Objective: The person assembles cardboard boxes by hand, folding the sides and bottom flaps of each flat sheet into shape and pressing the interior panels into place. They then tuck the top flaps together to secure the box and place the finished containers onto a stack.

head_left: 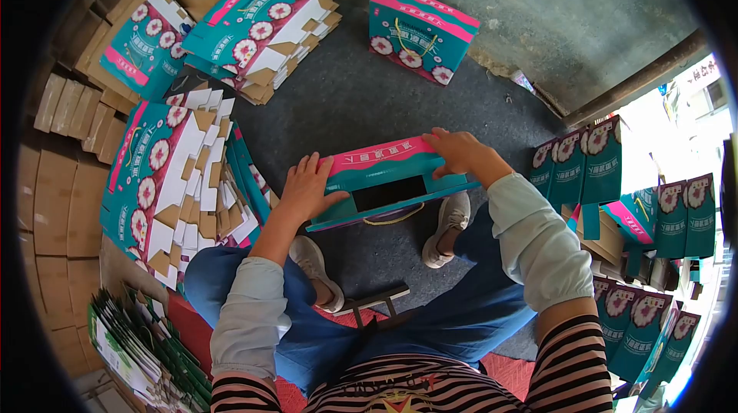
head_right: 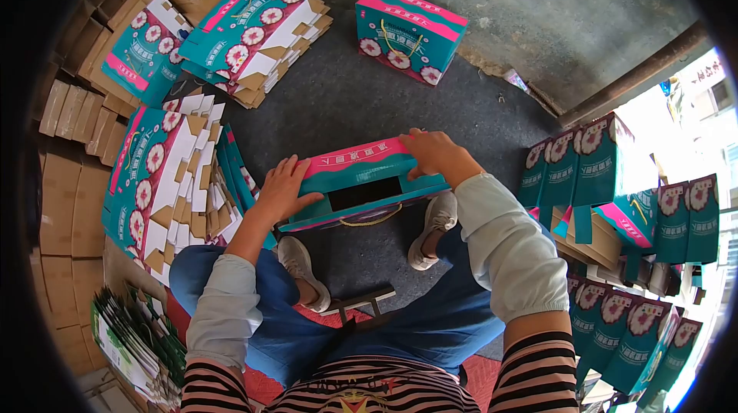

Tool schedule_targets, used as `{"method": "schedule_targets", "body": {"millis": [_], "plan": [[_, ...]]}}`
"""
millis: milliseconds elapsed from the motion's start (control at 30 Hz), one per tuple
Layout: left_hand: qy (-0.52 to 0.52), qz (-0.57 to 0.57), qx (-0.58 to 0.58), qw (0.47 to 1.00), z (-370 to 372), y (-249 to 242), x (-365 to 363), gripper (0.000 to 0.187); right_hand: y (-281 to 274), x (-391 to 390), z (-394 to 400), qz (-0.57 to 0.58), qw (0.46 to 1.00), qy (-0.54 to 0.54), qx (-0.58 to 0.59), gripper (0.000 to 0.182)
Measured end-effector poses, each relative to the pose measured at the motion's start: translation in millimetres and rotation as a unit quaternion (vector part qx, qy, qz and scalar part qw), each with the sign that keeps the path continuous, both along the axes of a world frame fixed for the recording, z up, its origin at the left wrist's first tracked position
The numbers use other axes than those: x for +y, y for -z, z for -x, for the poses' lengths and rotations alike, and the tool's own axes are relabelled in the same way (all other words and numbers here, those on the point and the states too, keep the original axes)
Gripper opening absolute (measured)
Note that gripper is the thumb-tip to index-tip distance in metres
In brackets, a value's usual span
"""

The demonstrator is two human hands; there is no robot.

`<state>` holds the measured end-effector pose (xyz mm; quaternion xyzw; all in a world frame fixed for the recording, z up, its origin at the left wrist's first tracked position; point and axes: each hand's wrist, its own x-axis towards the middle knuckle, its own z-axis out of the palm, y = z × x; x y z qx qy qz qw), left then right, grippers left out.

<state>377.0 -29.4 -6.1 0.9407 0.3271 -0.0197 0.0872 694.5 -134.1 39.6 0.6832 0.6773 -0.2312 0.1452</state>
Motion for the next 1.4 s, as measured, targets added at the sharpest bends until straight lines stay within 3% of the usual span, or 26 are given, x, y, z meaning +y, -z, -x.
{"method": "schedule_targets", "body": {"millis": [100, 233, 400, 633, 1033, 1167, 1233, 1333, 1400], "plan": [[0.010, 0.044, 0.019, 0.999, -4, -9, 5, 0.091, 0, 10, -3, 0.019, 0.999, -0.024, -0.010, 0.091], [0.014, 0.009, 0.058, 0.998, -12, -12, 7, 0.090, 5, 16, 3, 0.025, 0.999, -0.035, -0.030, 0.086], [0.025, 0.024, 0.070, 0.997, -17, -10, 9, 0.085, 18, 12, -9, -0.033, 0.996, -0.078, -0.013, 0.084], [0.043, -0.024, 0.015, 0.999, -14, 12, 6, 0.083, 27, 5, 0, -0.078, 0.993, -0.064, -0.058, 0.085], [0.063, -0.093, -0.051, 0.992, -9, 37, -5, 0.086, 31, 1, 12, -0.027, 0.998, -0.020, -0.060, 0.089], [0.069, -0.093, -0.066, 0.991, -7, 37, -3, 0.084, 15, 0, 16, -0.073, 0.996, -0.023, -0.046, 0.072], [0.073, -0.082, -0.073, 0.991, -6, 39, -6, 0.083, -24, 6, 20, -0.083, 0.996, -0.004, 0.002, 0.063], [0.069, -0.082, -0.085, 0.991, -7, 34, -3, 0.083, -70, -15, 34, 0.023, 0.994, -0.034, 0.102, 0.053], [0.067, -0.077, -0.096, 0.990, -6, 36, -5, 0.083, -59, -31, 37, 0.020, 0.993, -0.055, 0.107, 0.053]]}}
